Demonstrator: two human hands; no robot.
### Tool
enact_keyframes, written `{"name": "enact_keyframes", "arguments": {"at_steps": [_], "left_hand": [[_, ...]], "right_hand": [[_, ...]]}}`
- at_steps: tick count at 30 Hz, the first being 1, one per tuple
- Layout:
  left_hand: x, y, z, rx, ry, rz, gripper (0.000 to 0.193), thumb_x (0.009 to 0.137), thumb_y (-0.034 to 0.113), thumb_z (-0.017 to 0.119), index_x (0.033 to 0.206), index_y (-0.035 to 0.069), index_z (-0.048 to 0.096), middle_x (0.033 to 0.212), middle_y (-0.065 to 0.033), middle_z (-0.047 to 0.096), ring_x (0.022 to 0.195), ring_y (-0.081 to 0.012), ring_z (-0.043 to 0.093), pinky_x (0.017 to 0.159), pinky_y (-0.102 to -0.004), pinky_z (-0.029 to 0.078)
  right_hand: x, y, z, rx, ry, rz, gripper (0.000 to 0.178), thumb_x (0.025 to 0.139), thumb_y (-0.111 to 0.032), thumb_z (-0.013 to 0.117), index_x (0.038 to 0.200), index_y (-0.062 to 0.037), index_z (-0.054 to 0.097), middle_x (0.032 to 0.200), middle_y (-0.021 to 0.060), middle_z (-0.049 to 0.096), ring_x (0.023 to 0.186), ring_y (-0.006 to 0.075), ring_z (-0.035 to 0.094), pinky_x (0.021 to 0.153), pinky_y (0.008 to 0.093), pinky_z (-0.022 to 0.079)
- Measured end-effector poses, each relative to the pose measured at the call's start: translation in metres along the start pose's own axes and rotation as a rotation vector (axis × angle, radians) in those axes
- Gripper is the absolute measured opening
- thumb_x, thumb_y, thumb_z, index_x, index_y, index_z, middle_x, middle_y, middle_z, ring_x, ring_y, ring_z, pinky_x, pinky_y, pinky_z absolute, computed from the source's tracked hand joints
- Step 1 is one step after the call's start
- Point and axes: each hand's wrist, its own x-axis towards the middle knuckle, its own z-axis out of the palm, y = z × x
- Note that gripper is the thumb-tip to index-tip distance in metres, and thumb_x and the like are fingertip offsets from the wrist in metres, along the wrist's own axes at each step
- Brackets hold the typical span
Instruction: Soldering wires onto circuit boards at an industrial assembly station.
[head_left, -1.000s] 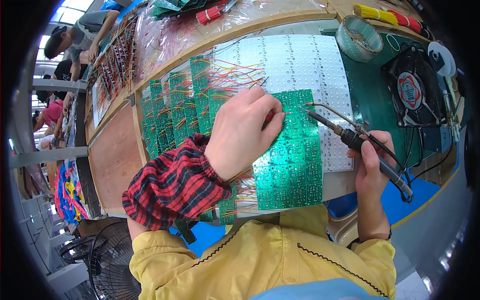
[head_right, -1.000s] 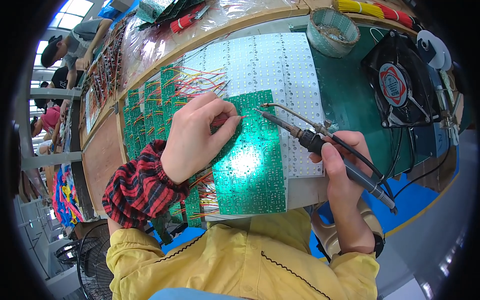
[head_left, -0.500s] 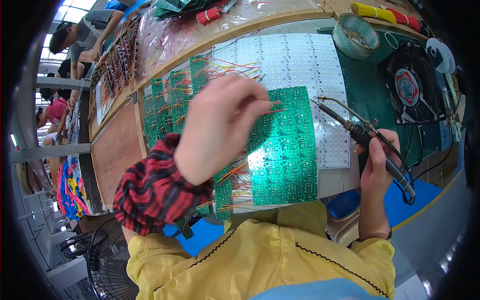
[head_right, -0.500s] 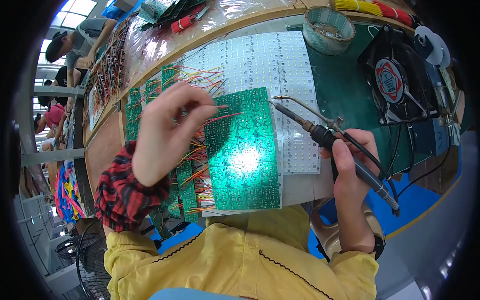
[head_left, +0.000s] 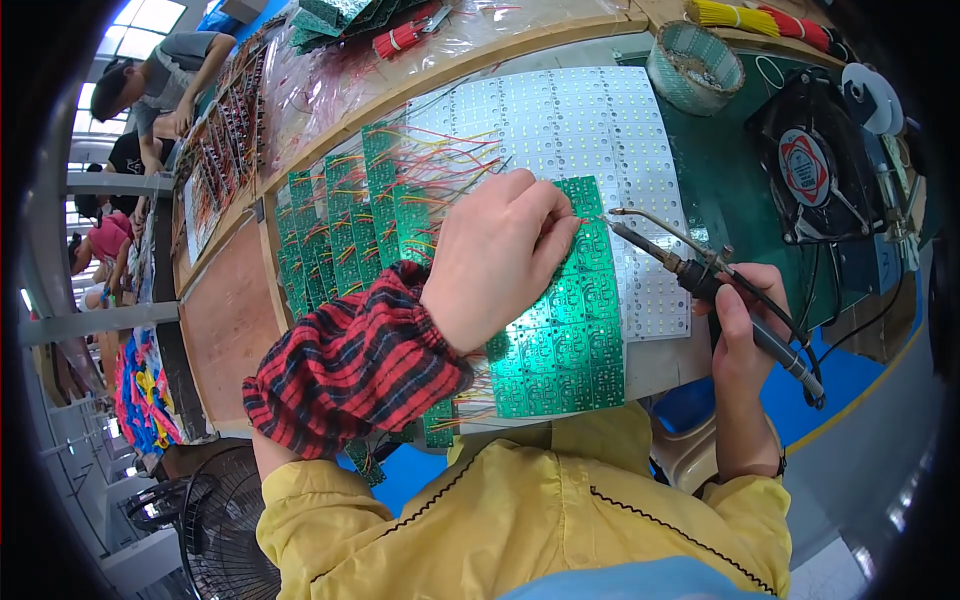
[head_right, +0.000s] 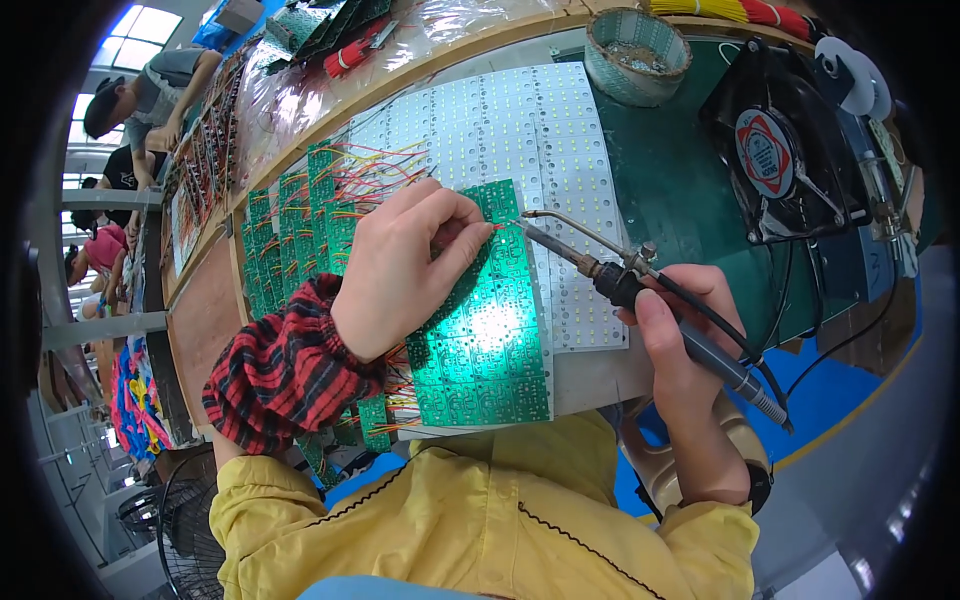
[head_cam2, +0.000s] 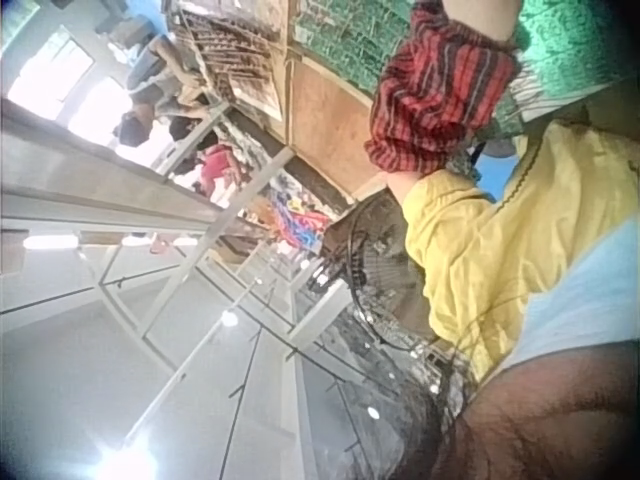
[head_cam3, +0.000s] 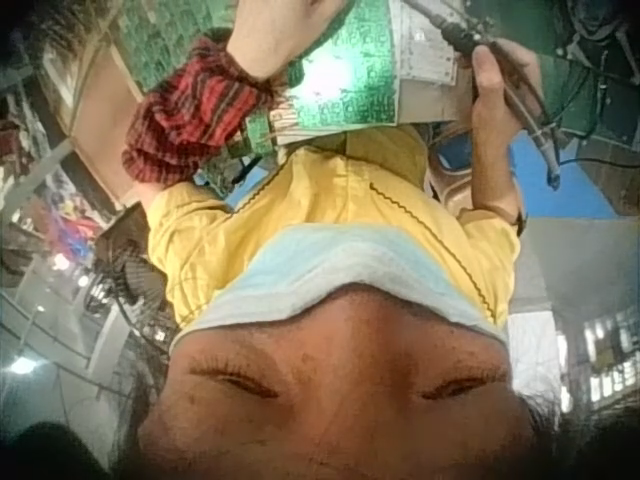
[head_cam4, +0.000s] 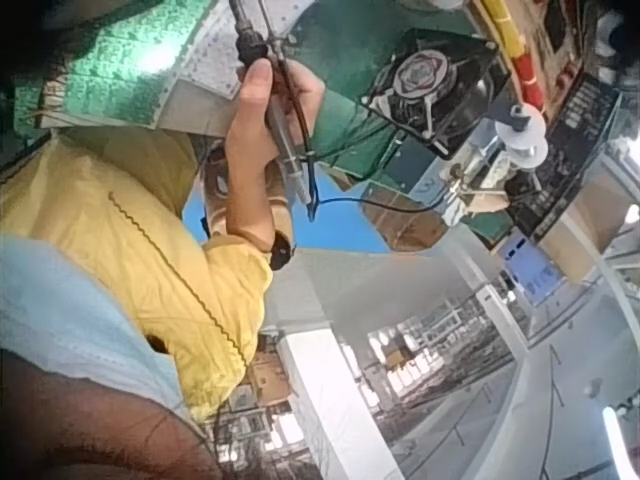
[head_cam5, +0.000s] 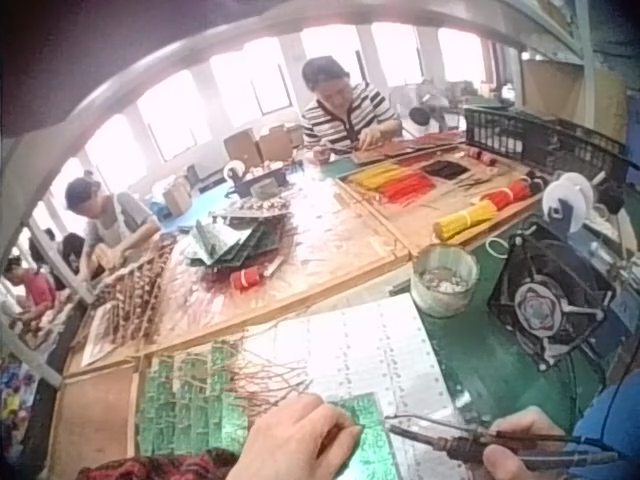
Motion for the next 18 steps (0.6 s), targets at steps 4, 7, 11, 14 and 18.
{"name": "enact_keyframes", "arguments": {"at_steps": [4, 7, 11, 14, 18], "left_hand": [[-0.0009, -0.0002, 0.001, 0.001, 0.009, 0.001, 0.01, 0.073, 0.011, 0.061, 0.071, 0.004, 0.054, 0.069, -0.0107, 0.051, 0.068, -0.0284, 0.053, 0.059, -0.0382, 0.043], [-0.0016, -0.0016, 0.0028, -0.008, 0.015, 0.004, 0.011, 0.073, 0.011, 0.061, 0.071, 0.004, 0.054, 0.069, -0.0106, 0.051, 0.067, -0.0283, 0.053, 0.059, -0.0383, 0.043], [-0.0028, -0.0022, 0.003, -0.015, 0.026, 0.01, 0.011, 0.073, 0.011, 0.061, 0.071, 0.003, 0.053, 0.069, -0.0106, 0.051, 0.067, -0.0283, 0.052, 0.058, -0.0384, 0.043], [-0.0021, -0.0015, 0.0026, 0.003, 0.025, 0.02, 0.011, 0.074, 0.011, 0.06, 0.072, 0.003, 0.053, 0.069, -0.0106, 0.05, 0.067, -0.0283, 0.052, 0.058, -0.0383, 0.043], [-0.0021, -0.003, 0.0036, -0.001, 0.025, 0.019, 0.011, 0.074, 0.011, 0.06, 0.071, 0.003, 0.053, 0.069, -0.0106, 0.05, 0.067, -0.0283, 0.052, 0.058, -0.0382, 0.043]], "right_hand": [[0.0001, 0.0007, 0.0002, -0.003, -0.014, -0.009, 0.017, 0.078, -0.006, 0.059, 0.09, 0.0015, 0.049, 0.08, 0.0088, 0.056, 0.069, 0.0151, 0.06, 0.061, 0.0261, 0.053], [-0.0006, -0.0003, 0.0014, -0.012, -0.017, 0.004, 0.017, 0.077, -0.005, 0.059, 0.09, 0.0017, 0.049, 0.081, 0.0088, 0.056, 0.07, 0.015, 0.06, 0.062, 0.0263, 0.053], [-0.0007, -0.0015, 0.0026, -0.029, -0.028, 0.019, 0.017, 0.077, -0.005, 0.059, 0.09, 0.0021, 0.049, 0.081, 0.0088, 0.056, 0.069, 0.0142, 0.06, 0.062, 0.0253, 0.053], [0.0001, -0.0016, 0.0027, -0.028, -0.048, 0.0, 0.017, 0.077, -0.004, 0.059, 0.09, 0.0022, 0.049, 0.08, 0.0088, 0.057, 0.068, 0.0136, 0.06, 0.061, 0.0242, 0.052], [0.0007, -0.002, 0.0052, -0.031, -0.038, 0.009, 0.017, 0.077, -0.003, 0.059, 0.09, 0.0021, 0.05, 0.079, 0.0088, 0.058, 0.068, 0.0135, 0.06, 0.061, 0.0236, 0.052]]}}
